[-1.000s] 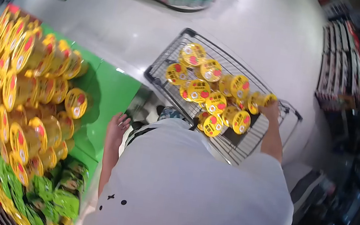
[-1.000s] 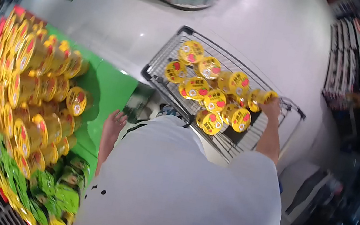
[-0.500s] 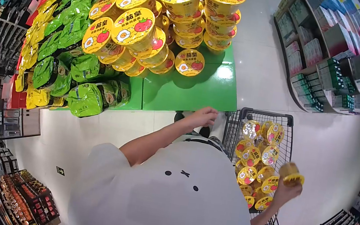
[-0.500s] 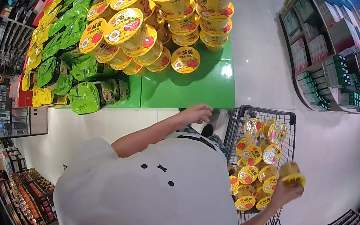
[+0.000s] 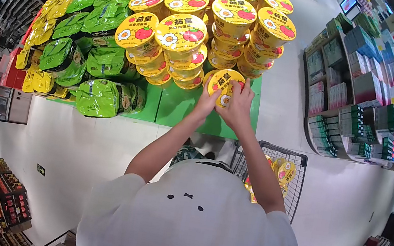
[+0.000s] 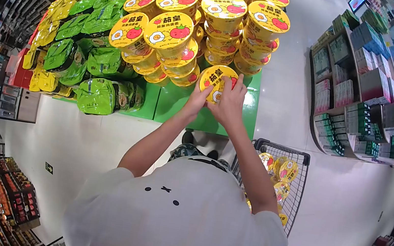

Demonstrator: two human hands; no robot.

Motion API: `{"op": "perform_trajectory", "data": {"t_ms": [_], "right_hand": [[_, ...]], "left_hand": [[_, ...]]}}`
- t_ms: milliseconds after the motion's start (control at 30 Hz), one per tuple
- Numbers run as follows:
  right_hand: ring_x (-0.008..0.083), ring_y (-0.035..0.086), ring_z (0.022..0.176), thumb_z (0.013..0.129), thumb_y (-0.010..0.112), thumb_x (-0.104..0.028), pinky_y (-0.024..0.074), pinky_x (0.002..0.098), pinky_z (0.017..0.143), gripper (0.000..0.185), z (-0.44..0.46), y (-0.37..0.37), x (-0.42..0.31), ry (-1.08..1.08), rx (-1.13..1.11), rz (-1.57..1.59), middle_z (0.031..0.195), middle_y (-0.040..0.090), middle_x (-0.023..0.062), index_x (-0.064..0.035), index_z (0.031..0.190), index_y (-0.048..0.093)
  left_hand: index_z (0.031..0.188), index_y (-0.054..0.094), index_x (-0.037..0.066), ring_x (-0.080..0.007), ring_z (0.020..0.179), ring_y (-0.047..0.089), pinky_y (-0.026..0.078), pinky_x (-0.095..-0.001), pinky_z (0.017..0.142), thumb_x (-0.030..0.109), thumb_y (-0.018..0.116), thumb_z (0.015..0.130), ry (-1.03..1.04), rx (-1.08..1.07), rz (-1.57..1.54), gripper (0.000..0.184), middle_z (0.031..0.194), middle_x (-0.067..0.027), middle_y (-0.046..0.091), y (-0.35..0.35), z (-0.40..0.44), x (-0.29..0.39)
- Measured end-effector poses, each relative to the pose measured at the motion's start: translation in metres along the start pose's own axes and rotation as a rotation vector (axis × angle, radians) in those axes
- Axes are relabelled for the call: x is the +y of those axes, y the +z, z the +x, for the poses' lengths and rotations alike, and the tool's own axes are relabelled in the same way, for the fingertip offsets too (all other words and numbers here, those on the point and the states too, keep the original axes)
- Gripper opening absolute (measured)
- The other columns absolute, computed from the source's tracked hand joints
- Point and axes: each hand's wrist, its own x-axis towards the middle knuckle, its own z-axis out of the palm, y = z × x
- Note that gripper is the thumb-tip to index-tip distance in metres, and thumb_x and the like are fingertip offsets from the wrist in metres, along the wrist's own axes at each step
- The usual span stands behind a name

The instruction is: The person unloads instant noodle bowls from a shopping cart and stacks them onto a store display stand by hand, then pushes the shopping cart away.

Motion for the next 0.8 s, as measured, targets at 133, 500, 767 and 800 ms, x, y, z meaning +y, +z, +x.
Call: {"op": "perform_trajectory", "data": {"t_ms": [133, 500, 767, 800], "right_hand": [[0.0540, 0.043, 0.130, 0.067, 0.093, -0.023, 0.0413, 0.0560, 0.111, 0.094, 0.027, 0.039, 0.010, 0.085, -0.046, 0.076, 0.152, 0.035, 0.0377, -0.0060, 0.146, 0.047], [0.0474, 0.064, 0.113, 0.081, 0.082, -0.007, 0.0584, 0.0488, 0.093, 0.078, 0.018, 0.055, 0.027, 0.163, -0.059, 0.330, 0.135, 0.048, 0.0273, -0.0101, 0.149, 0.046], [0.0423, 0.059, 0.129, 0.084, 0.074, -0.011, 0.0500, 0.0455, 0.109, 0.088, -0.023, 0.040, 0.037, 0.072, -0.097, 0.465, 0.143, 0.055, 0.0296, -0.0018, 0.160, 0.031], [0.0435, 0.060, 0.126, 0.087, 0.071, -0.012, 0.0506, 0.0474, 0.107, 0.084, -0.032, 0.028, 0.034, 0.090, -0.110, 0.429, 0.138, 0.058, 0.0293, -0.0035, 0.160, 0.032]], "left_hand": [[0.166, 0.014, 0.006, -0.0246, 0.139, 0.051, 0.044, -0.0372, 0.113, 0.005, 0.056, 0.103, -0.028, 0.130, 0.164, 0.076, 0.155, -0.0162, 0.046, -0.002, 0.023, 0.017], [0.169, 0.016, 0.008, -0.0270, 0.134, 0.053, 0.044, -0.0374, 0.108, 0.022, 0.059, 0.104, -0.034, 0.297, 0.218, 0.079, 0.156, -0.0185, 0.047, 0.001, -0.005, -0.009], [0.151, 0.033, 0.017, -0.0209, 0.107, 0.064, 0.052, -0.0372, 0.084, 0.028, 0.055, 0.108, -0.103, 0.292, 0.173, 0.050, 0.131, -0.0067, 0.056, -0.021, 0.004, -0.034], [0.151, 0.033, 0.017, -0.0257, 0.113, 0.065, 0.052, -0.0405, 0.089, 0.030, 0.054, 0.108, -0.104, 0.317, 0.163, 0.050, 0.141, -0.0096, 0.052, -0.014, 0.000, -0.026]]}}
